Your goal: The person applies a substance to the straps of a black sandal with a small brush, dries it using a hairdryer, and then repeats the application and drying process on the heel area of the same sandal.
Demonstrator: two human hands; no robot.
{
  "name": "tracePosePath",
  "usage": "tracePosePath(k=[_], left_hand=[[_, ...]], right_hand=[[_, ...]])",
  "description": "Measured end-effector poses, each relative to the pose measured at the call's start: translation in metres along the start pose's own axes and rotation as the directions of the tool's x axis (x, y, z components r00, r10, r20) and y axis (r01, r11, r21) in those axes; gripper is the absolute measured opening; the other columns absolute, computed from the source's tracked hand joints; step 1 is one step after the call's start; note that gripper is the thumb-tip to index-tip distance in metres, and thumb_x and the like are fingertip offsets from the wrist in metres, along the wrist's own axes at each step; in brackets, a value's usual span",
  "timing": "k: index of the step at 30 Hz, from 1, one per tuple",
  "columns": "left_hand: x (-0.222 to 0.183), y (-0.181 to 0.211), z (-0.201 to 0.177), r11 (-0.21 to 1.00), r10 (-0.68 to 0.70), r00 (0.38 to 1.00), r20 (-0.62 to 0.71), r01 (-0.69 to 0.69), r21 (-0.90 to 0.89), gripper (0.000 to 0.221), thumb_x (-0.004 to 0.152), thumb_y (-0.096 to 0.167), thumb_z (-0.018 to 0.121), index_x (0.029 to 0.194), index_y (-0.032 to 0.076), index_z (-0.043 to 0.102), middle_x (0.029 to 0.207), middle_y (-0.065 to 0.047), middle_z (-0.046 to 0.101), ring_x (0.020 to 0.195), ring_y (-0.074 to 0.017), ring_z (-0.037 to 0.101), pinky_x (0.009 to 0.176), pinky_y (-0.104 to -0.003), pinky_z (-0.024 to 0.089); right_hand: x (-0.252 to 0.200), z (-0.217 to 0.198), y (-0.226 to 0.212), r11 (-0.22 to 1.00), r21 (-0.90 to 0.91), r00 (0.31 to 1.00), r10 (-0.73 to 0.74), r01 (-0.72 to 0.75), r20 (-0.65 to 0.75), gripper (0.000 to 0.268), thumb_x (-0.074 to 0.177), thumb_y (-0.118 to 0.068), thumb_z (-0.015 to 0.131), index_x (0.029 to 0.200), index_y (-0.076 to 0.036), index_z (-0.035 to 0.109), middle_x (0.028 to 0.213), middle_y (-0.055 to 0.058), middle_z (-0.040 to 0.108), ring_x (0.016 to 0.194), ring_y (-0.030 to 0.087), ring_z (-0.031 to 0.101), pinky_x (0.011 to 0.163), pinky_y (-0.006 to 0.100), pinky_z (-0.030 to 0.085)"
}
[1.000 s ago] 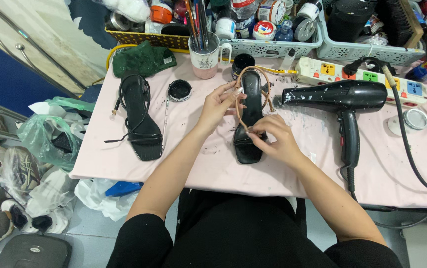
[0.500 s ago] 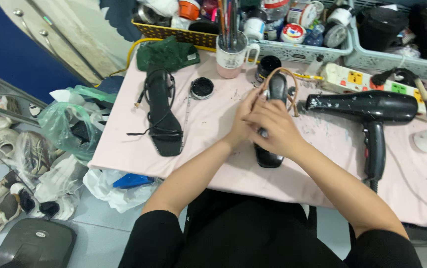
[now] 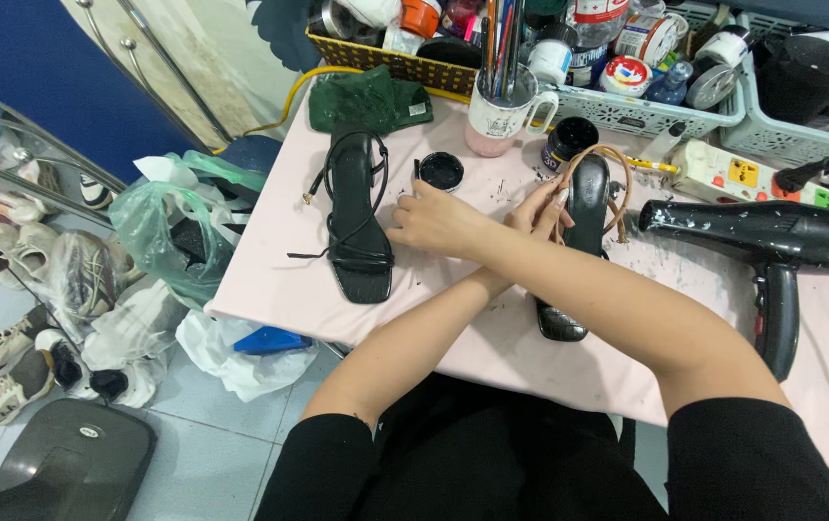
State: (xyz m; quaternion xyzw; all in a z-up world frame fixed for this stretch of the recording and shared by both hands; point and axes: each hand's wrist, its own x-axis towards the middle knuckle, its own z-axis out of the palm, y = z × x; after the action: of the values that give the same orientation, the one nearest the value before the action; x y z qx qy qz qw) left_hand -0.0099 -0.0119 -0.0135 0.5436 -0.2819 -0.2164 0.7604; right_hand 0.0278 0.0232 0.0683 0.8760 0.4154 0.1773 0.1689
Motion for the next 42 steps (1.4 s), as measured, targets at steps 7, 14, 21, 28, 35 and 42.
tracePosePath(k=[7, 14, 21, 28, 35, 42], left_hand=[[0.004, -0.031, -0.009, 0.673, 0.570, 0.817, 0.084, -0.524, 0.522, 0.030, 0.113, 0.021, 0.058, 0.135, 0.001, 0.052, 0.116, -0.019, 0.069, 0.106, -0.0266, 0.066, 0.089, -0.040, 0.052], [-0.005, -0.009, -0.003, 0.961, -0.026, 1.000, -0.011, 0.028, 0.274, 0.022, 0.104, 0.018, 0.052, 0.101, -0.002, 0.060, 0.070, -0.011, 0.066, 0.060, -0.0207, 0.067, 0.057, -0.035, 0.052], [-0.006, 0.017, -0.003, 0.974, 0.012, 0.998, 0.064, -0.026, 0.225, 0.024, 0.108, 0.018, 0.048, 0.099, -0.001, 0.060, 0.077, -0.007, 0.067, 0.062, -0.0164, 0.065, 0.059, -0.032, 0.053], [-0.008, 0.025, -0.002, 0.980, -0.008, 0.998, 0.066, -0.005, 0.197, 0.021, 0.108, 0.015, 0.047, 0.102, -0.001, 0.058, 0.083, -0.007, 0.071, 0.064, -0.0153, 0.066, 0.062, -0.031, 0.054], [-0.007, 0.035, -0.004, 0.979, 0.010, 0.999, 0.041, -0.018, 0.201, 0.031, 0.108, 0.018, 0.048, 0.133, 0.001, 0.055, 0.081, -0.006, 0.069, 0.067, -0.0114, 0.063, 0.063, -0.029, 0.052], [0.007, 0.017, -0.016, 0.980, 0.089, 0.995, 0.042, -0.095, 0.177, 0.035, 0.108, 0.018, 0.052, 0.140, 0.003, 0.055, 0.086, -0.004, 0.072, 0.072, -0.0081, 0.064, 0.063, -0.024, 0.052]], right_hand=[[-0.039, -0.029, 0.049, 0.984, 0.173, 0.992, 0.063, -0.044, -0.107, 0.017, 0.083, -0.021, 0.064, 0.096, -0.012, 0.061, 0.094, 0.006, 0.064, 0.094, 0.025, 0.063, 0.086, 0.038, 0.050], [-0.063, -0.051, 0.072, 0.424, 0.779, 0.689, 0.724, -0.462, 0.014, 0.018, 0.104, -0.014, 0.062, 0.105, 0.001, 0.052, 0.086, 0.020, 0.067, 0.078, 0.039, 0.068, 0.070, 0.045, 0.052], [-0.066, -0.054, 0.076, 0.620, 0.528, 0.764, 0.639, -0.581, 0.089, 0.020, 0.101, -0.016, 0.061, 0.108, -0.001, 0.051, 0.092, 0.025, 0.066, 0.085, 0.047, 0.065, 0.071, 0.053, 0.050], [-0.068, -0.058, 0.076, 0.622, 0.521, 0.774, 0.620, -0.584, 0.127, 0.019, 0.103, -0.019, 0.059, 0.107, -0.002, 0.053, 0.093, 0.024, 0.067, 0.082, 0.044, 0.066, 0.069, 0.051, 0.051], [-0.104, -0.075, 0.088, 0.446, 0.760, 0.655, 0.755, -0.473, -0.035, 0.012, 0.112, -0.012, 0.055, 0.118, -0.003, 0.049, 0.099, 0.017, 0.067, 0.091, 0.030, 0.073, 0.075, 0.039, 0.056], [-0.201, -0.126, 0.075, 0.146, 0.980, 0.290, 0.951, -0.132, -0.103, 0.012, 0.114, -0.011, 0.042, 0.119, -0.003, 0.051, 0.118, 0.009, 0.066, 0.101, 0.018, 0.071, 0.078, 0.032, 0.059]])
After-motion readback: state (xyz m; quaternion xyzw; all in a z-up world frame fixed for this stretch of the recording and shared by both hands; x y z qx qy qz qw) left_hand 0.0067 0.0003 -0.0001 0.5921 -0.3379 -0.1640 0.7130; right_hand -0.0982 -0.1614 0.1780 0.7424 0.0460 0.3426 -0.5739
